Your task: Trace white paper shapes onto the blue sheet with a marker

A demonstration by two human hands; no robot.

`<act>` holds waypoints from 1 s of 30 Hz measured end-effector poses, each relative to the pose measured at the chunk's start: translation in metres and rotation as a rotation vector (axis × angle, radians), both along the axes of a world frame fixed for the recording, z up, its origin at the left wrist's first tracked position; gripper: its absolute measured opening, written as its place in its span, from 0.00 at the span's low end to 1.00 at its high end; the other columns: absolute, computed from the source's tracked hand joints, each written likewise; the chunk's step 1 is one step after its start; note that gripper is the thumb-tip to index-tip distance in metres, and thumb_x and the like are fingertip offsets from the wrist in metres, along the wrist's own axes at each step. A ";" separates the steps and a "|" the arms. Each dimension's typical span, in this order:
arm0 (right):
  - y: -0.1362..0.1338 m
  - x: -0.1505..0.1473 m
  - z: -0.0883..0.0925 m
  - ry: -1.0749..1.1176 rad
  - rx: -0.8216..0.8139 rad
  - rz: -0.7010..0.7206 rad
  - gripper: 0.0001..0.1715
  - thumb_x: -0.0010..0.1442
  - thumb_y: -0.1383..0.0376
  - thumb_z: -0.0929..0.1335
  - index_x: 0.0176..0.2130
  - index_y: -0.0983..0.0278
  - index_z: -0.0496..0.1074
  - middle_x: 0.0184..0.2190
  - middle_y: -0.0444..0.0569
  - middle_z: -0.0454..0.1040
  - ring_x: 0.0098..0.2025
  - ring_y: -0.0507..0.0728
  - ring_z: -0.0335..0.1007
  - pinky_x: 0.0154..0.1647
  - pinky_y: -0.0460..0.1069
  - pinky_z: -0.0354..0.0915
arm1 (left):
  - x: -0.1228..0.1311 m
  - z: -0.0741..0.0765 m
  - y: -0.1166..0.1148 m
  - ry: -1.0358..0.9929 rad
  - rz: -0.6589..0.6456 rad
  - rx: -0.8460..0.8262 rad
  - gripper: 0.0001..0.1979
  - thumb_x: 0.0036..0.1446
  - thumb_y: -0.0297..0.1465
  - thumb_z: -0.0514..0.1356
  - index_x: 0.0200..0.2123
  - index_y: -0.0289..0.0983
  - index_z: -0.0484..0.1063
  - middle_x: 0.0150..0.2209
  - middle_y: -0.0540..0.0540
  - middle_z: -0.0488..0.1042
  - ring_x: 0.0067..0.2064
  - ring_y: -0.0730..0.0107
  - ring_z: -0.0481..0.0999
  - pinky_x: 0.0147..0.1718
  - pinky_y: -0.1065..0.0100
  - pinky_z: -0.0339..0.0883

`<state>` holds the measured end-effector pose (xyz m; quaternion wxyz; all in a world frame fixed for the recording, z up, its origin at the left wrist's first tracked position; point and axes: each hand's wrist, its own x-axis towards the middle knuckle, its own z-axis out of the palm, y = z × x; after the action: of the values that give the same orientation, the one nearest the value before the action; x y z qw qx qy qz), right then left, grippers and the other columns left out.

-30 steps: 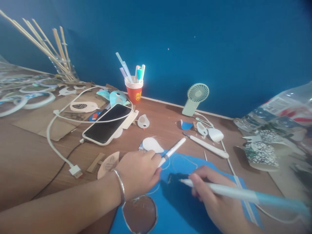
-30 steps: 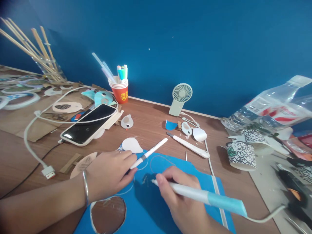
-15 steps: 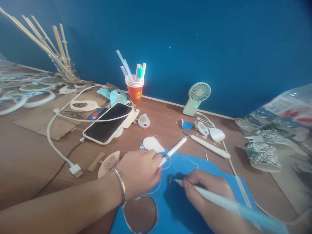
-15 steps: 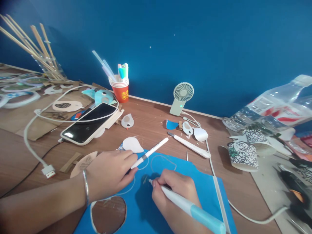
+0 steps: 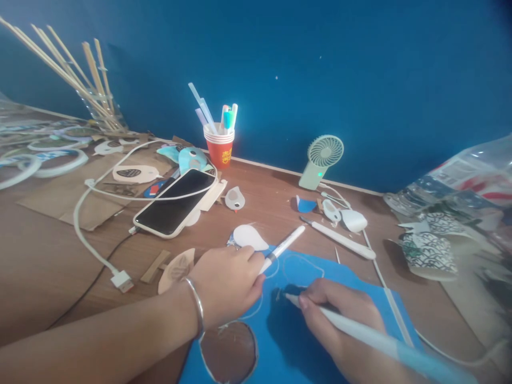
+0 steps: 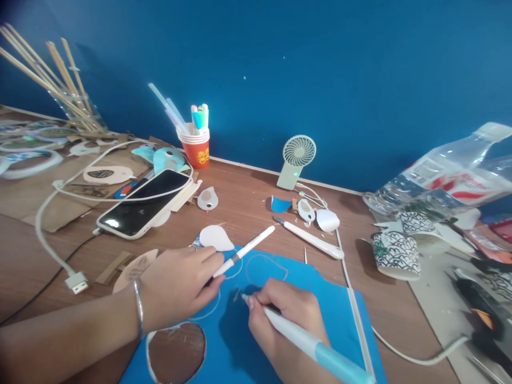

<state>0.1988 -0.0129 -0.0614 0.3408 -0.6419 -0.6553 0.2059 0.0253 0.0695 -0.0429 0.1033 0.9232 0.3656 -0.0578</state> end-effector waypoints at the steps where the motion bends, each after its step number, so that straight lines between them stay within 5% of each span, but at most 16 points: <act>1: 0.001 0.000 0.000 -0.002 0.003 -0.011 0.13 0.51 0.64 0.63 0.17 0.64 0.64 0.14 0.41 0.65 0.15 0.48 0.58 0.17 0.42 0.54 | 0.000 0.000 0.000 0.001 0.004 -0.003 0.10 0.57 0.33 0.46 0.33 0.38 0.65 0.31 0.47 0.69 0.31 0.60 0.70 0.24 0.63 0.61; 30: 0.002 -0.002 0.001 -0.037 -0.062 0.017 0.15 0.50 0.65 0.62 0.15 0.64 0.56 0.12 0.38 0.58 0.16 0.46 0.54 0.17 0.41 0.52 | 0.001 0.000 0.000 0.022 -0.010 0.007 0.11 0.57 0.33 0.45 0.33 0.37 0.65 0.31 0.47 0.69 0.31 0.60 0.71 0.24 0.64 0.61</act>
<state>0.1964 -0.0105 -0.0606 0.3068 -0.6504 -0.6601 0.2170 0.0262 0.0696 -0.0426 0.0957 0.9247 0.3622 -0.0673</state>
